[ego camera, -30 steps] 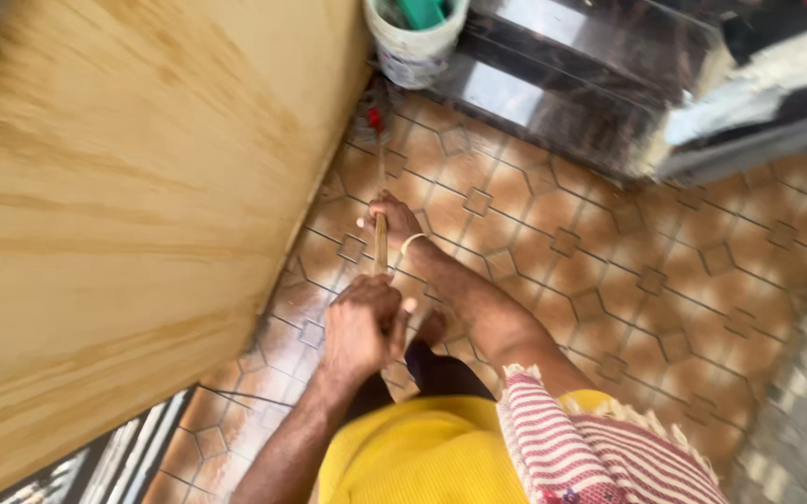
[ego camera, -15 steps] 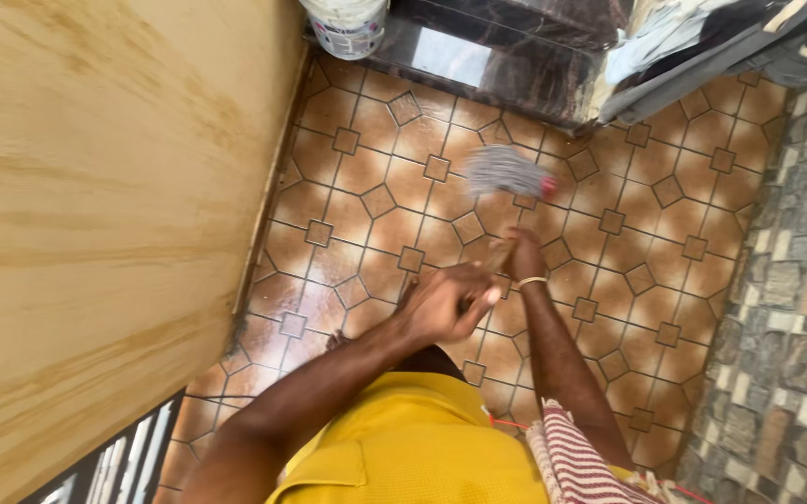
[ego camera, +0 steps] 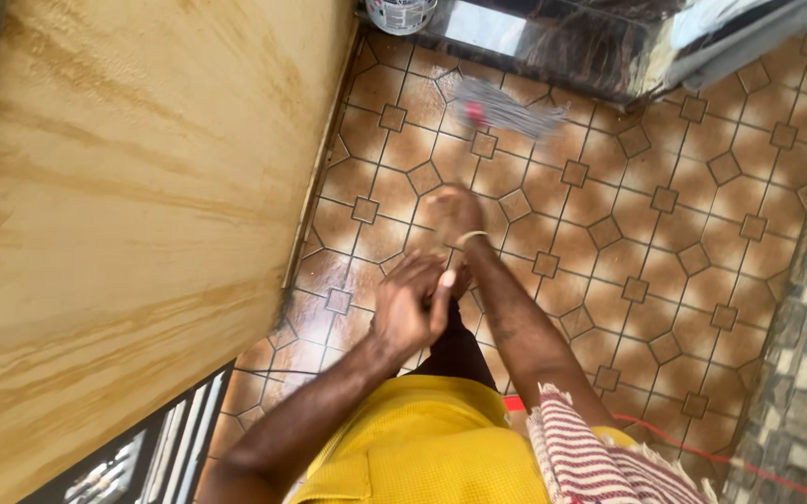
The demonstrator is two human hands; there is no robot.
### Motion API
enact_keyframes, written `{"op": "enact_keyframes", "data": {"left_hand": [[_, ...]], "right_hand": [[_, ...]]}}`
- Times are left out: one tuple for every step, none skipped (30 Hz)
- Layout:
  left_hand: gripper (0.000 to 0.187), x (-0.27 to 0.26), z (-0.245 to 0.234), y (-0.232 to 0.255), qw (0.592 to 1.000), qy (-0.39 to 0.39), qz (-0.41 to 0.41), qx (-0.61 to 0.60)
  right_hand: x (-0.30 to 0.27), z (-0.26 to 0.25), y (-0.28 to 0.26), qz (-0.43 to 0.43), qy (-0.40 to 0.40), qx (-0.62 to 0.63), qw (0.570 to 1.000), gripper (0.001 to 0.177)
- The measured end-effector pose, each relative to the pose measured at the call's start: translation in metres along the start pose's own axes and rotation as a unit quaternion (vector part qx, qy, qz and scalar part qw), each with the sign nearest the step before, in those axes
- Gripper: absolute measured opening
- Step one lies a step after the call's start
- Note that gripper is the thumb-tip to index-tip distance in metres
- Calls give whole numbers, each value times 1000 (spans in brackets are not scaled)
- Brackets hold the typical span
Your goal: The person mops a tiled floor in a narrow area, moving a mop back and forth across the surface, then dips the mop into a bucket and wrings it out by hand.
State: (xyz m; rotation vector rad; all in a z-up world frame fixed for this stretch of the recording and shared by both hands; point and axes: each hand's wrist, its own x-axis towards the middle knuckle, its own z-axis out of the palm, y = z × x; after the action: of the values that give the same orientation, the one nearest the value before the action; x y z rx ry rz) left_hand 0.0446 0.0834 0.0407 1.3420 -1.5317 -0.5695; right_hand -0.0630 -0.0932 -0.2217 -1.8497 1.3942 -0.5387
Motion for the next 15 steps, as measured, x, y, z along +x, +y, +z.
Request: {"op": "enact_keyframes", "data": {"left_hand": [[18, -11, -11, 6, 999, 8, -1, 33], [19, -22, -21, 12, 998, 15, -4, 66], [19, -31, -30, 17, 998, 11, -5, 64], [19, -39, -39, 22, 996, -3, 3, 84], [20, -45, -47, 28, 994, -16, 12, 104], [20, -49, -54, 34, 995, -20, 17, 101], [18, -52, -59, 41, 991, -47, 44, 117], [16, -54, -62, 47, 986, -74, 73, 132], [16, -56, -66, 54, 985, -78, 81, 128], [19, -61, -71, 62, 984, -88, 103, 119], [22, -63, -75, 67, 981, -97, 125, 109], [22, -65, -76, 69, 981, -110, 129, 98], [23, -67, -77, 70, 979, -115, 146, 82], [23, -68, -74, 69, 977, -118, 162, 67], [23, -68, -67, 67, 976, -129, 165, 55]], "right_hand": [[-6, 13, -22, -5, -23, 75, 997, 20], [-16, 25, -41, -9, -48, 150, 987, 13], [-27, 35, -58, -76, -55, 142, 985, 13], [-36, 42, -73, -145, -59, 131, 979, 14], [-48, 50, -87, -86, -128, 146, 977, 14], [-62, 55, -99, -29, -193, 159, 968, 15], [-78, 62, -112, -19, -200, 173, 964, 15], [-88, 61, -120, -9, -203, 185, 961, 16], [-91, 53, -124, -7, -194, 185, 963, 16], [-99, 44, -125, -95, -230, 37, 968, 18], [-105, 35, -124, -178, -262, -113, 942, 23], [-113, 26, -119, -162, -256, -112, 946, 23], [-118, 17, -110, -161, -229, -116, 953, 25], [-123, 9, -97, -161, -203, -121, 958, 28], [-128, 0, -79, -147, -198, -121, 961, 28]]}}
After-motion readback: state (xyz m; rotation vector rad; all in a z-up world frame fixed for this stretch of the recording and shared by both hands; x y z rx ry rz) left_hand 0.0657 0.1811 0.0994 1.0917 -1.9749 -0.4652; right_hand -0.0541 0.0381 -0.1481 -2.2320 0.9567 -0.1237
